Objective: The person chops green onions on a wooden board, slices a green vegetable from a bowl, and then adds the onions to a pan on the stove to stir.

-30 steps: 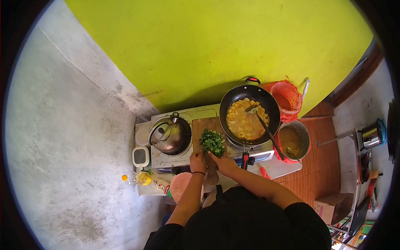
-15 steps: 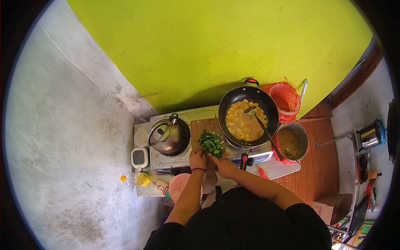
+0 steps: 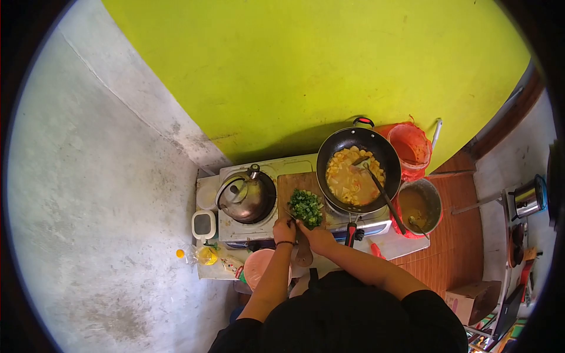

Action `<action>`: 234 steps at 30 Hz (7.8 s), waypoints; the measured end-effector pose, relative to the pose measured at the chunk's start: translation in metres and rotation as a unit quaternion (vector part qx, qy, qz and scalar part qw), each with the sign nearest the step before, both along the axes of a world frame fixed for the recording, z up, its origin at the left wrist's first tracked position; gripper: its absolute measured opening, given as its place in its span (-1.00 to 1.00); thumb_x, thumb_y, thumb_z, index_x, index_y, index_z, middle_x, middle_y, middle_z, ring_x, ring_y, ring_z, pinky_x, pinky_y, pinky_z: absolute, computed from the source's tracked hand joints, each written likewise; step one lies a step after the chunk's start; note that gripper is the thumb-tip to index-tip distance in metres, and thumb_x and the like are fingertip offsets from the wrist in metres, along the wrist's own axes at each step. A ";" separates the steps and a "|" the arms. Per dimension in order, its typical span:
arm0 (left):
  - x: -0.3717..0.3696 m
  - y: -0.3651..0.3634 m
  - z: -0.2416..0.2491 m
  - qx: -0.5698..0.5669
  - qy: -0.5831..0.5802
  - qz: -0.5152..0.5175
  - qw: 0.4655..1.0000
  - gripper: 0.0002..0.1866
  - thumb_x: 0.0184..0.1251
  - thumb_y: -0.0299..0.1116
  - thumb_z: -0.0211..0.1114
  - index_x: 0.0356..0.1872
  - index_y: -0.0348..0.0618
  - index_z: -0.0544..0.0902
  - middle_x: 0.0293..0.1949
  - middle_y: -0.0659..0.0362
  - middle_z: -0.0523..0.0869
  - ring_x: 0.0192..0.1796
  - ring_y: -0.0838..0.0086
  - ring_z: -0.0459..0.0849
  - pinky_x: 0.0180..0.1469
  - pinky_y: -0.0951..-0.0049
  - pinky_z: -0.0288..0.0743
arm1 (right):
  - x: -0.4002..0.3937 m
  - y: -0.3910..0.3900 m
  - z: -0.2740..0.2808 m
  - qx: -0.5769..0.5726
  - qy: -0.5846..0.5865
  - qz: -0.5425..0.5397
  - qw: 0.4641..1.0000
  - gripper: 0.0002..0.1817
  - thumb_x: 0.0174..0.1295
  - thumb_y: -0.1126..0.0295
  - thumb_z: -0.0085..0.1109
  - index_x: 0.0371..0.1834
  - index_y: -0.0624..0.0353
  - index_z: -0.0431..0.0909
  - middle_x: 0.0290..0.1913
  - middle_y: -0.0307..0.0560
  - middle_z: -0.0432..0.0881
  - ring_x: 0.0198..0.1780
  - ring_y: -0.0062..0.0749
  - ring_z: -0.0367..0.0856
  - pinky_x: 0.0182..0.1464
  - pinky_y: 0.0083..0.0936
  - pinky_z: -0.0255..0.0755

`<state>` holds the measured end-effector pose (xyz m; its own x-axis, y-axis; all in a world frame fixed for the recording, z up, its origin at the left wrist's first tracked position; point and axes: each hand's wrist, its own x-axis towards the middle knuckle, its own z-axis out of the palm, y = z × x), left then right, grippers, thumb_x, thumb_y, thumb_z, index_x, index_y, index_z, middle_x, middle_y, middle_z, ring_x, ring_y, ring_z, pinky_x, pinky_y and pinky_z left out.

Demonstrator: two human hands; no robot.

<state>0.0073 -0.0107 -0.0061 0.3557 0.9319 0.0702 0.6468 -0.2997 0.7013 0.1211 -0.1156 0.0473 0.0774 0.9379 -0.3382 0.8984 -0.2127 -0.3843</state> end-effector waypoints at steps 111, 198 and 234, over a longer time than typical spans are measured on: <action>-0.001 -0.011 0.000 0.100 0.063 -0.016 0.993 -0.84 0.04 -0.44 0.27 -0.32 -0.12 0.74 -0.25 -0.01 0.60 -0.14 0.09 0.55 -0.11 0.19 0.50 | 0.000 -0.001 0.000 -0.016 0.018 0.004 1.000 -0.08 0.13 0.49 0.00 0.52 -0.20 -0.28 -0.32 0.24 0.63 -0.33 0.09 0.66 -0.30 -0.11 0.54; 0.002 -0.001 -0.015 0.081 -0.041 -0.013 0.996 -0.80 0.05 -0.52 0.25 -0.25 -0.15 0.69 -0.32 0.00 0.59 -0.20 0.04 0.58 -0.14 0.17 0.47 | 0.010 -0.014 0.013 -0.039 0.090 -0.043 0.994 -0.11 0.13 0.50 0.01 0.51 -0.16 -0.24 -0.32 0.25 0.64 -0.34 0.09 0.65 -0.26 -0.12 0.52; 0.000 0.006 -0.016 0.060 -0.013 -0.011 0.998 -0.85 0.00 -0.50 0.28 -0.36 -0.32 0.67 -0.32 -0.10 0.57 -0.23 0.02 0.58 -0.13 0.19 0.49 | -0.003 -0.003 0.008 -0.061 0.045 -0.019 0.997 -0.05 0.12 0.49 0.02 0.53 -0.23 -0.32 -0.34 0.22 0.62 -0.32 0.03 0.66 -0.32 -0.16 0.54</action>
<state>0.0076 -0.0052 -0.0224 0.3718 0.9085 0.1910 0.6209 -0.3963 0.6763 0.1179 -0.1182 0.0552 0.0768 0.8858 -0.4576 0.8516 -0.2970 -0.4319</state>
